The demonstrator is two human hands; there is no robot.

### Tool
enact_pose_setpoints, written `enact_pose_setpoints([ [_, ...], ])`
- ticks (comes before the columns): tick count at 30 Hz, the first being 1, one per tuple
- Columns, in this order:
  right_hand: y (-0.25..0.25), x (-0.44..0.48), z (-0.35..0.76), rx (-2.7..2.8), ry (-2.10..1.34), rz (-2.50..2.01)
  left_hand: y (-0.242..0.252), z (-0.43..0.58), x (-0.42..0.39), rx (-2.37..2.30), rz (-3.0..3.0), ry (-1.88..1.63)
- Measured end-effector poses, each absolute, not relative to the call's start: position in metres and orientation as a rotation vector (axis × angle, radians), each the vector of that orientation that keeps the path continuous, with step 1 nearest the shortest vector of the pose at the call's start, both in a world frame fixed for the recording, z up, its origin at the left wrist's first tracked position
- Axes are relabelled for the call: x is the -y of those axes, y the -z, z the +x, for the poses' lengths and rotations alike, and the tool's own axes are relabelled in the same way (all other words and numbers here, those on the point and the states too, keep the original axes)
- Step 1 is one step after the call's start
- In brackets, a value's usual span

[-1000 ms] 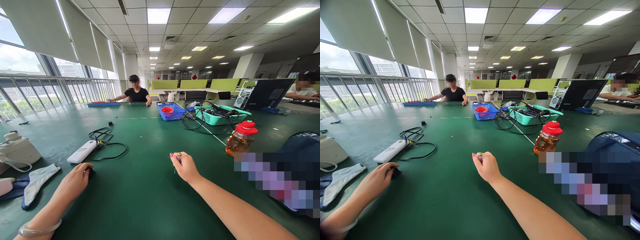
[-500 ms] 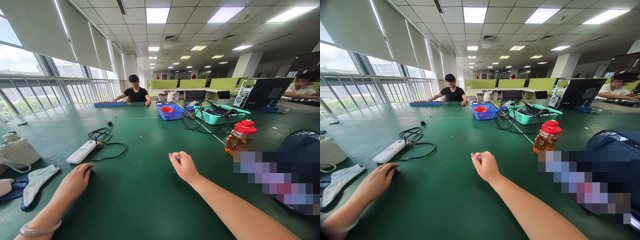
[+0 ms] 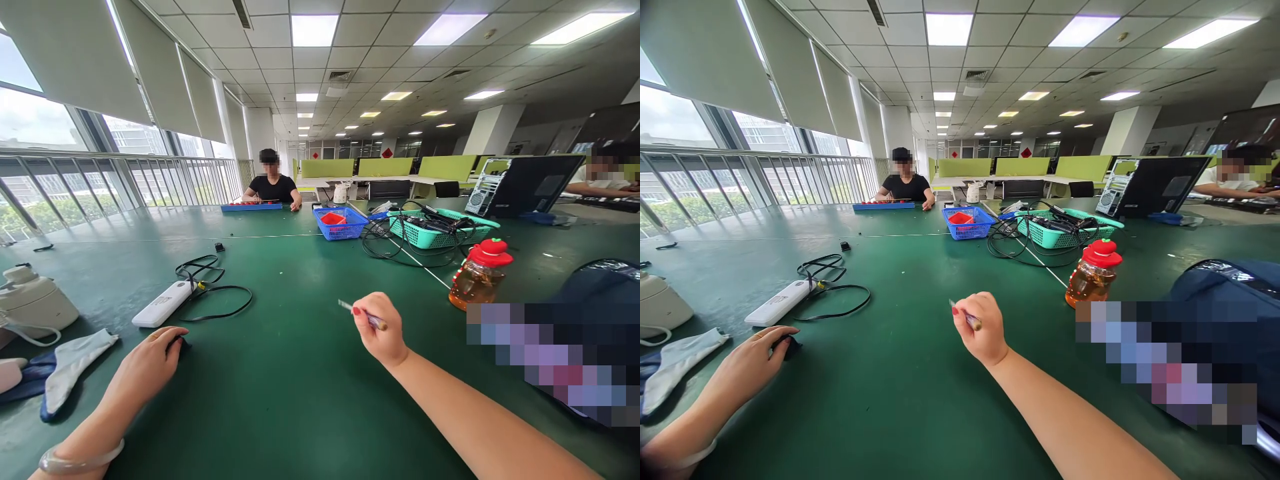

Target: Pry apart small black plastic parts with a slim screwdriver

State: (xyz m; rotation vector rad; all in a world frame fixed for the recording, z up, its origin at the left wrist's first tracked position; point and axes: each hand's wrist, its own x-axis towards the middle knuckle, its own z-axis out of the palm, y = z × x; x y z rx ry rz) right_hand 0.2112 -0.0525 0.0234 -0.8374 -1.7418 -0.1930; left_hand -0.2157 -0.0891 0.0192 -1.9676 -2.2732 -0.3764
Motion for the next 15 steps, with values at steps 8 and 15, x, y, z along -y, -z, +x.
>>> enact_pose_setpoints([
  [8, -0.036, 0.055, 0.219, 1.649, 0.672, -0.648, -0.015, -0.221, 0.085, 2.255, -1.993, 0.384],
  [15, -0.034, 0.059, 0.209, 1.893, 0.466, -0.722, -0.017, -0.222, 0.086, 2.303, -1.991, 0.383],
])
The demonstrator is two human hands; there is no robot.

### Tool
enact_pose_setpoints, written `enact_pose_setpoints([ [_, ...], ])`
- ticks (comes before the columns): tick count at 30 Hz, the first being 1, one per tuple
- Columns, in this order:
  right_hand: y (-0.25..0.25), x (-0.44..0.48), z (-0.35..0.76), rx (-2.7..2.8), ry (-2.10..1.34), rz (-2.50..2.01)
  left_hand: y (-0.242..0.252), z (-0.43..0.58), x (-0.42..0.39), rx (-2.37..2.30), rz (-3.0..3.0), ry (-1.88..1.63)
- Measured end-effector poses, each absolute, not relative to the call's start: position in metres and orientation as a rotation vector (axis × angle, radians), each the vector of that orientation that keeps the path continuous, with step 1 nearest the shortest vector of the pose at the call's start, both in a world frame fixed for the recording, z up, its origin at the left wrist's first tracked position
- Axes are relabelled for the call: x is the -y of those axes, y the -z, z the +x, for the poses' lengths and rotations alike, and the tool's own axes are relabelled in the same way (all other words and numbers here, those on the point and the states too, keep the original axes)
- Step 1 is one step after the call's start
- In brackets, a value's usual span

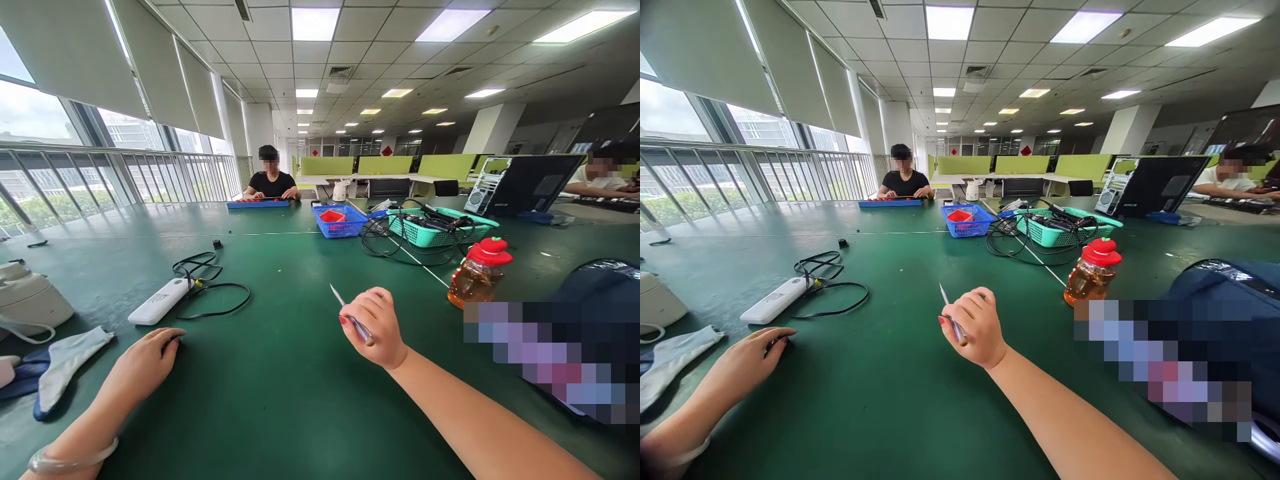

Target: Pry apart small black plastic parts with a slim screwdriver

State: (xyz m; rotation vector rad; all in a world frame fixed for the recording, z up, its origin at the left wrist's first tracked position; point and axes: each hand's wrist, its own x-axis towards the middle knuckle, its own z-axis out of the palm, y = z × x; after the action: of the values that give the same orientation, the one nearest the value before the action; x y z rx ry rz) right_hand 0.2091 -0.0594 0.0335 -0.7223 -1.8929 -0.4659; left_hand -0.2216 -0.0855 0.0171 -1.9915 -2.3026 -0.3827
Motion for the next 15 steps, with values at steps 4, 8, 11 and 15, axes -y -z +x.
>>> enact_pose_setpoints([
  [4, -0.029, 0.057, 0.207, 1.954, 0.304, -0.77, -0.024, -0.218, 0.087, 2.346, -2.019, 0.479],
  [8, -0.026, 0.055, 0.205, 1.982, 0.202, -0.822, -0.035, -0.22, 0.09, 2.579, -1.886, 0.56],
  [11, -0.024, 0.054, 0.204, 1.987, 0.15, -0.847, -0.04, -0.228, 0.091, 2.627, -1.774, 0.545],
  [15, -0.022, 0.053, 0.204, 1.993, 0.117, -0.872, -0.035, -0.241, 0.087, 2.603, -1.812, 0.398],
])
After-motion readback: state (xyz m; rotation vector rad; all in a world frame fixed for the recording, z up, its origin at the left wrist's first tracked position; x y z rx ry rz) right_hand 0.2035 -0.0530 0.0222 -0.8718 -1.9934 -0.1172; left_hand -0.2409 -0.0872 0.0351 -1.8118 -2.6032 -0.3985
